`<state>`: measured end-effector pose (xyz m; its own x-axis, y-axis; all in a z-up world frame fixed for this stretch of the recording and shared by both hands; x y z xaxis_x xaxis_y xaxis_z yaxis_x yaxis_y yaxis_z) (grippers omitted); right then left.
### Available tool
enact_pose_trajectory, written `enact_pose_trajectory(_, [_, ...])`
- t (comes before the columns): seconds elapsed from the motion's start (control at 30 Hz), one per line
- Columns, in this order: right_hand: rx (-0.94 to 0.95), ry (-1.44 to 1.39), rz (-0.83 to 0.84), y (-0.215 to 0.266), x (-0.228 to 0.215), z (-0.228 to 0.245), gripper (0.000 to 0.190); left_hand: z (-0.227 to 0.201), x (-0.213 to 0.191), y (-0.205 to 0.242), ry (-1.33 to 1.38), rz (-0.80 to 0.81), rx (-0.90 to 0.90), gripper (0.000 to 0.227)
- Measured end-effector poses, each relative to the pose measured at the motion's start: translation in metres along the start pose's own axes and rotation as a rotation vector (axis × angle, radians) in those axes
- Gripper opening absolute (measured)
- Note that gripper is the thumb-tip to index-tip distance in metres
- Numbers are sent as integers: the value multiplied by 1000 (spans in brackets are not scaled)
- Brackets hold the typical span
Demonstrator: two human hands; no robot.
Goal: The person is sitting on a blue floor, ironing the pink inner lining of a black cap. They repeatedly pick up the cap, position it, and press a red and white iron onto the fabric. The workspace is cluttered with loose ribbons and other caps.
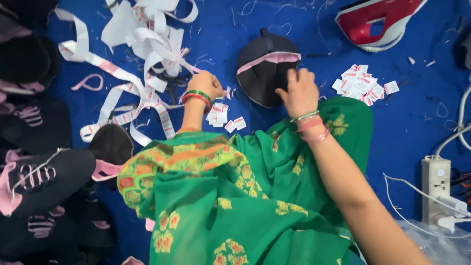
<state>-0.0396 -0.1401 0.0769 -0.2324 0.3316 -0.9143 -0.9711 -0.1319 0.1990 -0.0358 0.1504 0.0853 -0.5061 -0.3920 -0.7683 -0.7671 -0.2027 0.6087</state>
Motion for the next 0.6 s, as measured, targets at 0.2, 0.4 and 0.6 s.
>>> enact_pose_trajectory(0.2, [-425,-29,-269,-43,20,12,99,-71,40,-38,574,-98,493,17])
enact_pose_trajectory(0.4, [-343,53,-177,-62,24,20,102,-107,38,-76,595,-740,315,13])
enact_pose_trajectory(0.6, [-324,143,-196,-66,32,21,102,-118,33,-88,624,-628,349,13])
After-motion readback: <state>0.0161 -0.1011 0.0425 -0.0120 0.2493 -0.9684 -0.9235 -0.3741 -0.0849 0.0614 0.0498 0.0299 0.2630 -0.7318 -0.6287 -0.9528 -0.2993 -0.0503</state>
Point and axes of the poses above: each hand's wrist, its own y-axis away from the middle knuckle, its own x-axis out of the palm, z = x × y, the point moved 3 cm from there along -y, towards the middle knuckle, and after that the axes turned 2 degrees about -z, right-handed, at the moved point
